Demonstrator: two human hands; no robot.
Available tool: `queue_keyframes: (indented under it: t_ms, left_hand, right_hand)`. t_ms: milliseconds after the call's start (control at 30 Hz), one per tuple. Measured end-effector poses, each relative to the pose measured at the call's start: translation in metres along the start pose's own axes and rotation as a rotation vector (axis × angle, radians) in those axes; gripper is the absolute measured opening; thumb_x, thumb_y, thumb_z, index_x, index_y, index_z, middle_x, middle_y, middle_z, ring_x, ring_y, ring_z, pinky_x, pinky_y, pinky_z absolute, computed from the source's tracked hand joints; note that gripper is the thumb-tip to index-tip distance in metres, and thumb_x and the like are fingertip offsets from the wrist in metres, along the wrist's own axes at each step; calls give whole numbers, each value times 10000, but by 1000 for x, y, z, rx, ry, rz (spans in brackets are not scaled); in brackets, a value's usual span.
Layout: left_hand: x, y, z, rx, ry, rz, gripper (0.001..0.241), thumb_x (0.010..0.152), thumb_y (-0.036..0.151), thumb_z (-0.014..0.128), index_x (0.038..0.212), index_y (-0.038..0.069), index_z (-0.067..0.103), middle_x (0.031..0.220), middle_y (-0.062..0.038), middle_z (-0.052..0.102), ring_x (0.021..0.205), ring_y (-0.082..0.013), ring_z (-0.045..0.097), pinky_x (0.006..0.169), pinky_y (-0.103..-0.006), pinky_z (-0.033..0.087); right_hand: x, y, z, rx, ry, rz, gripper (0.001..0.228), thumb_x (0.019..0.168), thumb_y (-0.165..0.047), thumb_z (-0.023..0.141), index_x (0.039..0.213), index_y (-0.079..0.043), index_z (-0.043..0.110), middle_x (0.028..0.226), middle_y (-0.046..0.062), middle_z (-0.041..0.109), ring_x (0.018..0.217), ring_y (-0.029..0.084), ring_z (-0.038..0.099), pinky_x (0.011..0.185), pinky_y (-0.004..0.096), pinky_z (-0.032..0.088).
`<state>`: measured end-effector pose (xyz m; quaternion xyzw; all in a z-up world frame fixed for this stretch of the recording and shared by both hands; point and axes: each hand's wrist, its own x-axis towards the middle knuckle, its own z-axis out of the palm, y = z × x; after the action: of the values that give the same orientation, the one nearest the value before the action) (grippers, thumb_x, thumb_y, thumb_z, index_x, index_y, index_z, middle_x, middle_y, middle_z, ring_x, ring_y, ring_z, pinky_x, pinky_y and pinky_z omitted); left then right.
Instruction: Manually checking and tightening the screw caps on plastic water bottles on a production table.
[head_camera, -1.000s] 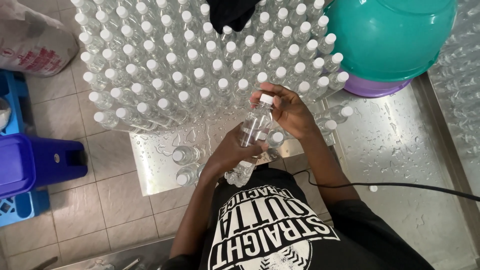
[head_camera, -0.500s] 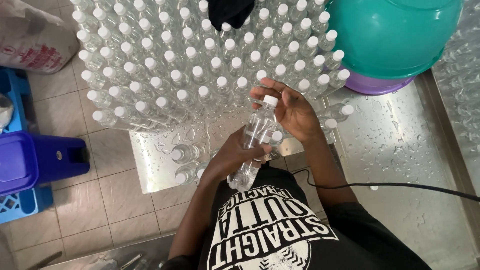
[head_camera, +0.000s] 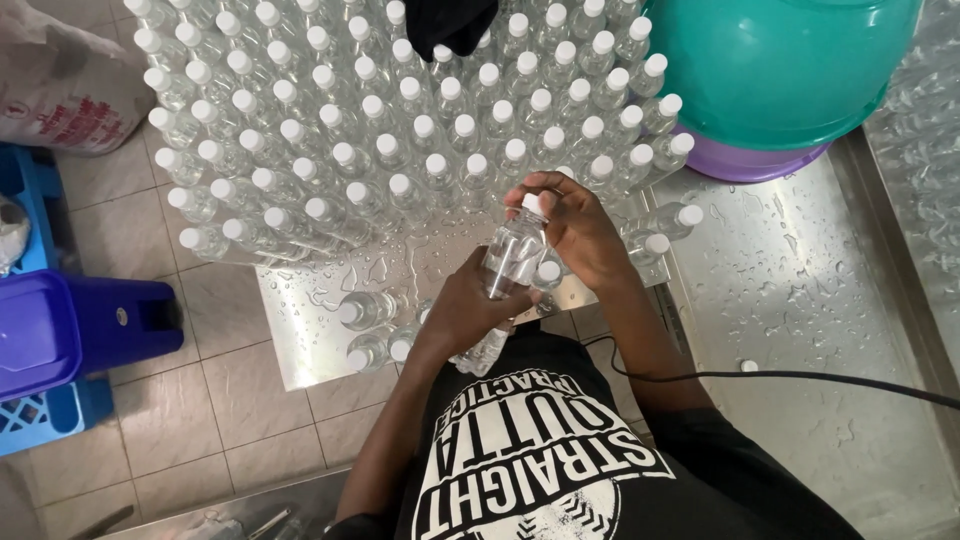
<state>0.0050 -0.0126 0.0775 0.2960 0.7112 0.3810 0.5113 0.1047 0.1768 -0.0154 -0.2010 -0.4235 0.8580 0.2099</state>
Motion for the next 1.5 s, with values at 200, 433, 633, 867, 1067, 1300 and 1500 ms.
queue_keyframes:
  t_ms: [200, 433, 633, 867, 1067, 1300, 1500]
  left_hand:
    - [28, -43, -3, -638, -417, 206, 793, 907, 487, 795, 1367, -122, 579, 989, -232, 724, 828, -373, 796, 766, -528, 715]
    - [26, -28, -4, -501, -237, 102, 564, 912, 250, 801, 1305, -88, 581, 999, -227, 745, 836, -320, 812, 759, -484, 720]
    - [29, -29, 4, -462, -226, 127, 655, 888, 291, 827, 1310, -118, 538, 999, -257, 740, 813, -307, 807, 733, -453, 728]
    - [46, -68, 20, -1033, -665, 142, 549, 1004, 345, 754, 1237, -134, 619, 991, -299, 712, 788, -389, 791, 684, -559, 698]
    - [58, -97, 25, -1160, -762, 157, 468, 1048, 347, 706, 1266, -42, 564, 1065, -303, 737, 840, -397, 803, 729, -593, 680]
    - [40, -14, 4, 211, -121, -32, 1294, 751, 678, 818, 1637, -121, 316, 1332, -428, 658, 1266, -605, 656, 1066, -660, 555]
    - [93, -10, 48, 902, 212, -2, 703, 946, 303, 833, 1376, -105, 453, 970, -216, 687, 825, -412, 800, 699, -538, 675]
  right_hand:
    - [4, 12, -19, 209, -202, -33, 613, 1081, -314, 666, 1550, 53, 521, 1433, 309, 688, 1381, 398, 670, 1235, 578, 483]
    - [2, 37, -32, 169, 15, -7, 378, 1080, -239, 690, 1404, -44, 704, 1314, 222, 777, 1304, 371, 731, 1176, 439, 574]
    - [-7, 21, -25, 84, 69, -4, 435, 1068, -270, 703, 1443, -49, 693, 1349, 222, 773, 1288, 288, 749, 1001, 205, 593]
    - [7, 33, -49, 418, -300, -71, 591, 1114, -352, 594, 1583, -3, 504, 1478, 310, 642, 1465, 442, 582, 1299, 668, 357]
    - [6, 66, -62, 479, -98, -58, 330, 1083, -345, 672, 1328, -138, 745, 1207, 132, 725, 1323, 339, 679, 1284, 588, 438]
    - [-2, 54, -61, 328, 183, 44, 293, 1050, -245, 741, 1289, -74, 750, 1232, 205, 772, 1335, 387, 705, 1244, 575, 525]
    - [25, 41, -75, 521, 327, 57, 275, 1023, -155, 776, 1253, -8, 751, 1256, 217, 790, 1321, 397, 714, 1255, 562, 541]
